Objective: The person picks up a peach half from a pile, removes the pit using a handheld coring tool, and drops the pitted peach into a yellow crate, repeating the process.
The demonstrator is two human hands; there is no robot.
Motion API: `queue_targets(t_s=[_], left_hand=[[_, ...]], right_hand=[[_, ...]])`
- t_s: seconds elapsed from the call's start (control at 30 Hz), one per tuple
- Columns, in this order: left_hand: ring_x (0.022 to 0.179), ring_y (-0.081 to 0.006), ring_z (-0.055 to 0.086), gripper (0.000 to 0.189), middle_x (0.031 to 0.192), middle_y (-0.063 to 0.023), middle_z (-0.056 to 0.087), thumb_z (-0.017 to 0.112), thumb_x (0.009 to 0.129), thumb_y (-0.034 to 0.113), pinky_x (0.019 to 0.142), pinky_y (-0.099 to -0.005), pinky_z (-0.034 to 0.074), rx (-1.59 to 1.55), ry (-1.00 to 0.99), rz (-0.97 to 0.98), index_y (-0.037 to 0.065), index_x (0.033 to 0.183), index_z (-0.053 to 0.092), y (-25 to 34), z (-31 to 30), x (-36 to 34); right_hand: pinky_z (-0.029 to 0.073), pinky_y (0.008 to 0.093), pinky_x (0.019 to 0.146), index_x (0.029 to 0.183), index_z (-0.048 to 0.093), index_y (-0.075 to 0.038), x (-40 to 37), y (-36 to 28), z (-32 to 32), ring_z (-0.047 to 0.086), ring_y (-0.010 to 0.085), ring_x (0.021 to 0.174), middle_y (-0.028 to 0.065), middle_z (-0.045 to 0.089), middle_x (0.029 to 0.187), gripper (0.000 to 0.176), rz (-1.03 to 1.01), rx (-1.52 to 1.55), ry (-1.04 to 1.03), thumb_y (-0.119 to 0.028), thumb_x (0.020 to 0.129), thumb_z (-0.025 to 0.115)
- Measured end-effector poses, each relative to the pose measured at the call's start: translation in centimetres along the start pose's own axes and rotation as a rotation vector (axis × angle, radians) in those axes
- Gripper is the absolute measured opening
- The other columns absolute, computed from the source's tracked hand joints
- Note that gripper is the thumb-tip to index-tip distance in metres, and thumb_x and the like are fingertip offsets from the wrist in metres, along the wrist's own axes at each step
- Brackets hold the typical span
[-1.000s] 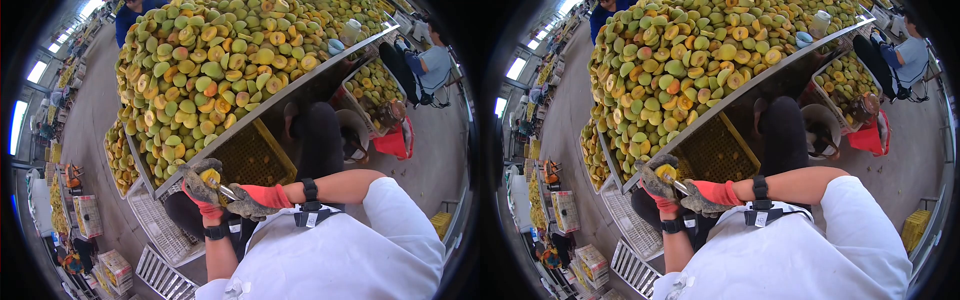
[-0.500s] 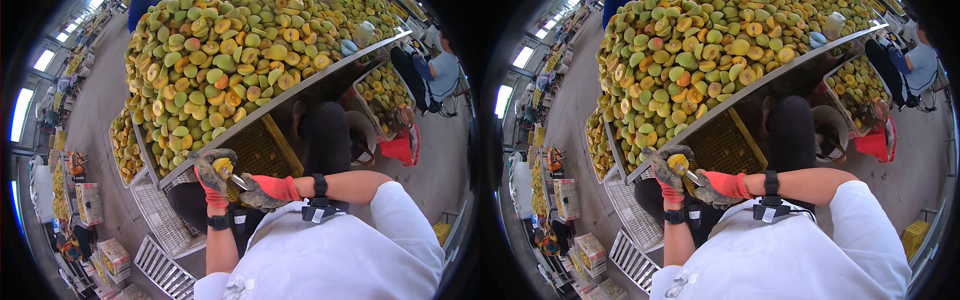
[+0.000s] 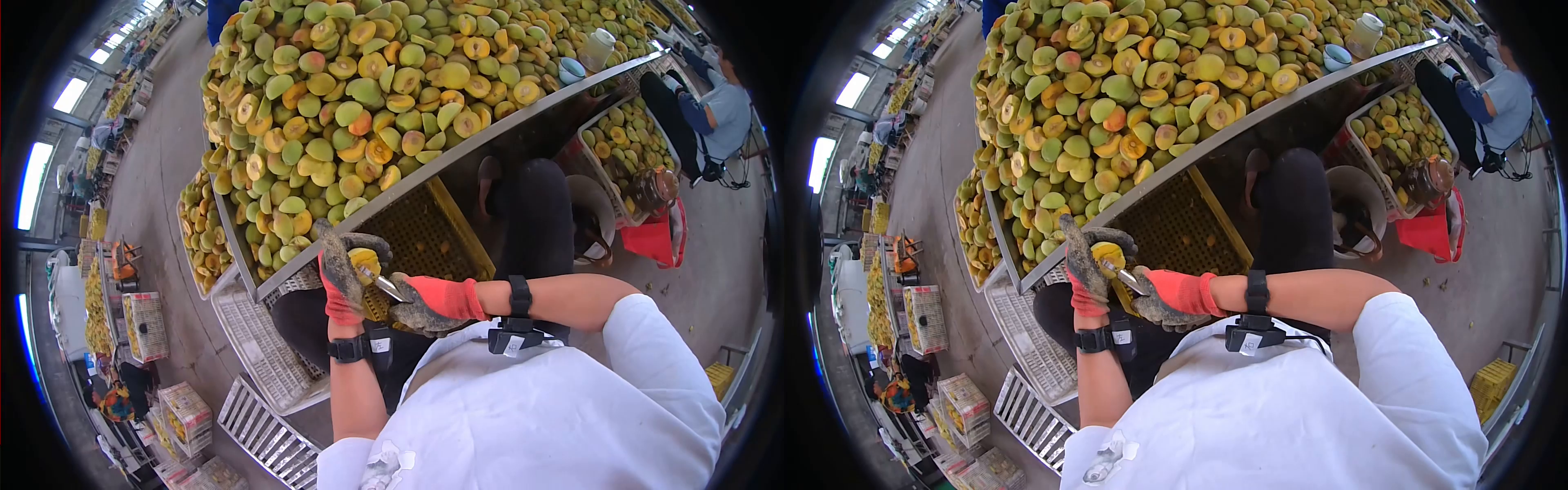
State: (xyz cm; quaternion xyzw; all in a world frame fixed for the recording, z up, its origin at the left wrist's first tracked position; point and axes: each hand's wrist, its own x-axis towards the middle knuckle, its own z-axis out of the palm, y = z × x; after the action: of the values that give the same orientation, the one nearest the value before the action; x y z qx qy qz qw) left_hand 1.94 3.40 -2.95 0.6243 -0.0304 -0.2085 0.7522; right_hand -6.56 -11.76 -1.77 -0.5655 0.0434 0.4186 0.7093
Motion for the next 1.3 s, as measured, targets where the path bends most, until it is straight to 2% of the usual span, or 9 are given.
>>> queue_targets(t_s=[0.3,0.7,0.77,0.9,0.97,1.1,1.17,1.23,1.3], left_hand=[[0.059,-0.0235,0.063,0.073,0.067,-0.0147,0.065,0.033,0.092,0.062,0.056,-0.0302,0.053,-0.079,-0.005,-0.132,-0.003,0.075,0.064,1.4,0.9,-0.3],[0.056,-0.0224,0.06,0.061,0.069,-0.0073,0.065,0.042,0.089,0.063,0.054,-0.0314,0.052,-0.624,0.183,-0.138,0.006,0.081,0.063,-1.1,1.4,-0.1],[0.07,-0.0252,0.064,0.061,0.078,-0.01,0.067,0.046,0.087,0.063,0.062,-0.0356,0.055,-0.879,0.022,-0.082,0.007,0.079,0.065,-2.9,0.5,0.6],[0.086,-0.0261,0.065,0.056,0.092,-0.0115,0.067,0.048,0.09,0.055,0.079,-0.0402,0.054,-0.868,0.189,-0.079,0.002,0.098,0.063,-2.5,1.8,-1.1],[0.087,-0.0262,0.065,0.056,0.093,-0.0116,0.067,0.048,0.09,0.054,0.081,-0.0404,0.054,-0.881,0.253,-0.101,0.001,0.099,0.063,-2.5,1.6,-1.9],[0.089,-0.0265,0.064,0.055,0.094,-0.0119,0.067,0.049,0.09,0.053,0.083,-0.041,0.053,-0.942,0.312,-0.084,0.001,0.1,0.062,-2.2,-0.1,-2.5],[0.09,-0.0267,0.064,0.055,0.095,-0.012,0.067,0.049,0.09,0.053,0.084,-0.0412,0.053,-0.98,0.345,-0.062,0.0,0.101,0.062,-1.7,-1.3,-2.6],[0.091,-0.0268,0.063,0.055,0.095,-0.0122,0.067,0.049,0.09,0.052,0.085,-0.0415,0.052,-0.999,0.359,-0.03,0.0,0.102,0.061,-1.5,-2.2,-2.3],[0.093,-0.0269,0.063,0.055,0.096,-0.0123,0.067,0.05,0.09,0.052,0.086,-0.0418,0.052,-1.031,0.352,0.0,-0.001,0.103,0.061,-1.4,-2.4,-1.4]], right_hand=[[0.033,0.0257,0.038,0.1,0.044,-0.02,1.2,2.0,-0.7,0.041,0.0101,0.043,-0.0022,0.044,0.064,0.017,-0.074,0.095,-0.108,-0.025,0.089,0.056],[0.042,0.0264,0.055,0.1,0.054,-0.01,2.1,2.6,-0.7,0.051,0.0107,0.065,0.0003,0.057,0.076,0.02,-0.121,0.332,-0.103,-0.027,0.09,0.056],[0.045,0.0295,0.061,0.102,0.052,-0.007,3.1,3.7,-0.8,0.053,0.0144,0.071,0.0041,0.057,0.08,0.023,-0.488,-0.14,0.058,-0.028,0.093,0.052],[0.047,0.0336,0.065,0.108,0.048,-0.005,2.2,3.8,-1.4,0.058,0.0217,0.073,0.0108,0.06,0.082,0.025,-0.477,-0.382,0.214,-0.026,0.095,0.046],[0.048,0.0383,0.07,0.112,0.049,-0.006,2.2,3.8,-2.3,0.061,0.0294,0.078,0.0169,0.062,0.086,0.027,-0.345,-0.882,0.309,-0.026,0.097,0.038],[0.048,0.042,0.073,0.119,0.047,-0.008,0.3,2.9,-4.1,0.061,0.0359,0.084,0.0215,0.062,0.091,0.03,-0.431,-1.005,0.345,-0.025,0.097,0.037],[0.048,0.0405,0.073,0.115,0.052,-0.01,0.1,3.6,-5.7,0.06,0.0377,0.083,0.0229,0.061,0.094,0.028,0.138,-0.506,0.36,-0.026,0.096,0.039],[0.048,0.0353,0.069,0.104,0.059,-0.01,1.5,9.3,-8.0,0.061,0.0309,0.079,0.0182,0.063,0.087,0.031,-0.221,-0.675,0.495,-0.033,0.097,0.04],[0.047,0.0321,0.066,0.095,0.063,-0.009,1.1,6.6,-6.5,0.061,0.0208,0.073,0.0088,0.064,0.079,0.041,0.046,0.083,0.432,-0.04,0.099,0.037]])
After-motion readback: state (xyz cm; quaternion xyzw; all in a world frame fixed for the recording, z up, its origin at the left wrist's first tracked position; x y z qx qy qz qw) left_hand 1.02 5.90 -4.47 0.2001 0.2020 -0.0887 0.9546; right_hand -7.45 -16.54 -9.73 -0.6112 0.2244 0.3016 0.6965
